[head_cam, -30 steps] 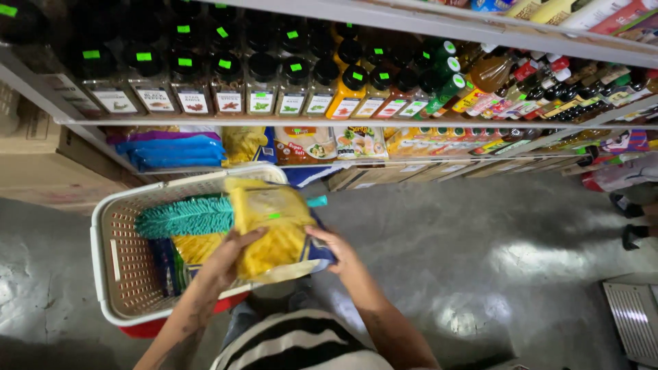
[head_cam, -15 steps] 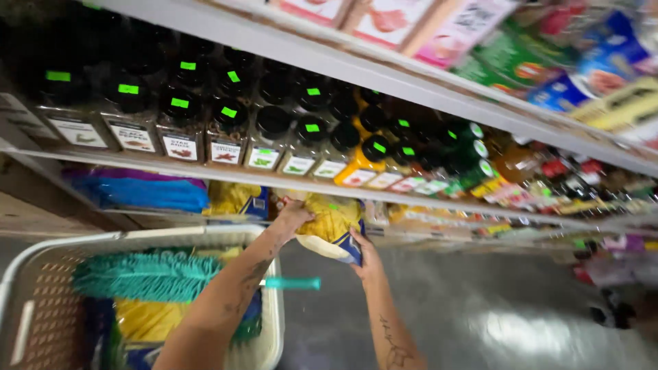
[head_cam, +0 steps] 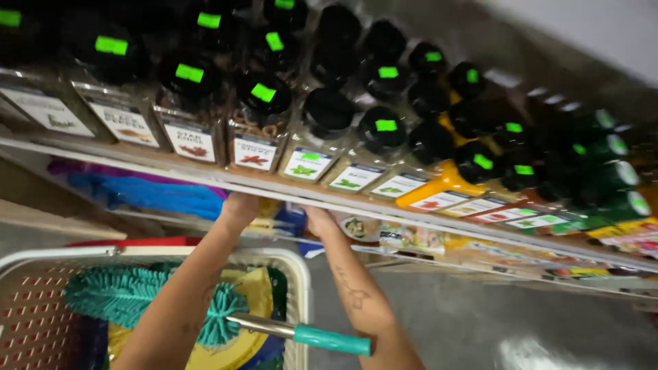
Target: Restocking various food items including tortilla wraps and spices from a basket onto grocery store shelves.
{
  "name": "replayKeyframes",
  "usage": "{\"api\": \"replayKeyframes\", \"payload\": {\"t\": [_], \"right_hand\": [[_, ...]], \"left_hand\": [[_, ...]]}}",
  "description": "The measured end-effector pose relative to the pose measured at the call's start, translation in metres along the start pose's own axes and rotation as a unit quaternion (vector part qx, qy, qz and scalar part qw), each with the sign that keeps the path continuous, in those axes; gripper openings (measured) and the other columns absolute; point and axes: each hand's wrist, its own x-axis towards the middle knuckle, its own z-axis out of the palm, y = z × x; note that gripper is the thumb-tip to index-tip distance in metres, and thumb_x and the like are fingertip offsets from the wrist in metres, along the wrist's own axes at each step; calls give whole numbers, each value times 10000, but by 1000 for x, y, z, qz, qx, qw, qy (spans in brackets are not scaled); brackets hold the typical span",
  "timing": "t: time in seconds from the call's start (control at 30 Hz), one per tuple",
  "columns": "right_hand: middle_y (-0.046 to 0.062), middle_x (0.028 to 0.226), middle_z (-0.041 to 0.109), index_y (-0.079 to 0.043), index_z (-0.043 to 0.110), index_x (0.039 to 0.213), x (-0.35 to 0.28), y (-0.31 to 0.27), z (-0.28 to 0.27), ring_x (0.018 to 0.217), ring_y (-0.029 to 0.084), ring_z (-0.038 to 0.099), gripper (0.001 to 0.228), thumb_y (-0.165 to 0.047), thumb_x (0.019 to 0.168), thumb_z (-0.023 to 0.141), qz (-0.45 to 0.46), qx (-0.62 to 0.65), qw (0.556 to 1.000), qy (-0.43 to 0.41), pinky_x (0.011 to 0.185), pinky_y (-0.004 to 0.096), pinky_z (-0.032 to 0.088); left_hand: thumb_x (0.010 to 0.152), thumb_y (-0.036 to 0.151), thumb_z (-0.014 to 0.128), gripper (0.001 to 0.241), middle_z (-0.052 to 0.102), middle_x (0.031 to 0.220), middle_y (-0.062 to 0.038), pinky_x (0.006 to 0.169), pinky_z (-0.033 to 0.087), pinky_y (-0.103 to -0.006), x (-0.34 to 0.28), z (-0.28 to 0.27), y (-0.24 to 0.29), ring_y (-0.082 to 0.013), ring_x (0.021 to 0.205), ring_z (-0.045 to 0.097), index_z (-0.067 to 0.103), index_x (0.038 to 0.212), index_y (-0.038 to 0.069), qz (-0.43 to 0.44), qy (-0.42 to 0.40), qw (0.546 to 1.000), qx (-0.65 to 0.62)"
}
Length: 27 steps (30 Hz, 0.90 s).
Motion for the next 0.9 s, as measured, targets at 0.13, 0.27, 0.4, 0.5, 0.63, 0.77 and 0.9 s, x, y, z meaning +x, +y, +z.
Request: {"api": "replayKeyframes", "payload": {"t": [0.13, 0.27, 0.4, 0.5, 0.63, 0.77, 0.9], "right_hand": [[41, 1252, 665, -122, 618, 1339, 29, 45, 0, 1103, 192, 616, 447, -93, 900, 699, 50, -15, 998, 24, 960, 381, 506], [108, 1154, 652, -42, 619, 1309, 10, 19, 8, 1008, 230, 619, 369, -101, 954, 703, 70, 48, 996, 12, 880, 422, 529], [66, 1195, 651, -68, 590, 1361, -5, 17, 10, 1043, 213, 624, 518, 23, 861, 687, -8, 18, 1000, -18, 938, 389, 526], [38, 1267, 650, -113, 547, 1410, -24, -1, 20, 1094, 195, 625, 636, 49, 813, 694, 4, -16, 1000, -14, 970, 368, 515], [52, 1204, 707, -92, 646, 1308, 3, 23, 5, 1087, 190, 640, 466, -85, 860, 777, -114, -267, 956, 45, 977, 353, 521], [62, 1167, 715, -90, 641, 1263, -18, 7, 9, 1055, 172, 663, 513, -267, 832, 856, -161, -404, 897, 83, 951, 345, 515], [155, 1117, 700, 8, 690, 1220, -106, 26, -78, 1042, 212, 604, 330, -275, 1073, 773, -91, -297, 950, 5, 903, 391, 537]], "left_hand": [[917, 243, 519, 660, 385, 1598, -187, 1199, 267, -511, 10, -30, 53, -375, 1441, 373, 374, 1540, 78, 19, -166, 917, 361], [973, 214, 545, 597, 422, 1576, -214, 1247, 288, -476, 6, -17, 37, -383, 1467, 405, 438, 1540, 59, -12, -144, 960, 240], [927, 188, 574, 635, 407, 1596, -222, 1264, 271, -447, 10, -31, 49, -367, 1495, 383, 454, 1528, 19, -68, -272, 931, 232], [860, 179, 613, 718, 339, 1616, -240, 1258, 194, -451, 30, -57, 85, -363, 1514, 302, 417, 1519, -29, -89, -362, 883, 285], [808, 135, 612, 758, 280, 1616, -233, 1250, 118, -465, 39, -72, 103, -352, 1524, 220, 383, 1521, 15, -126, -358, 896, 229], [860, 204, 594, 586, 530, 1437, -265, 1205, 278, -509, 7, -28, 55, -394, 1360, 480, 554, 1405, -7, -27, -279, 926, 252], [1010, 307, 533, 355, 648, 1194, -199, 1032, 423, -492, 15, -155, 172, -385, 1133, 614, 653, 1218, 45, -135, -379, 911, 90]]}}
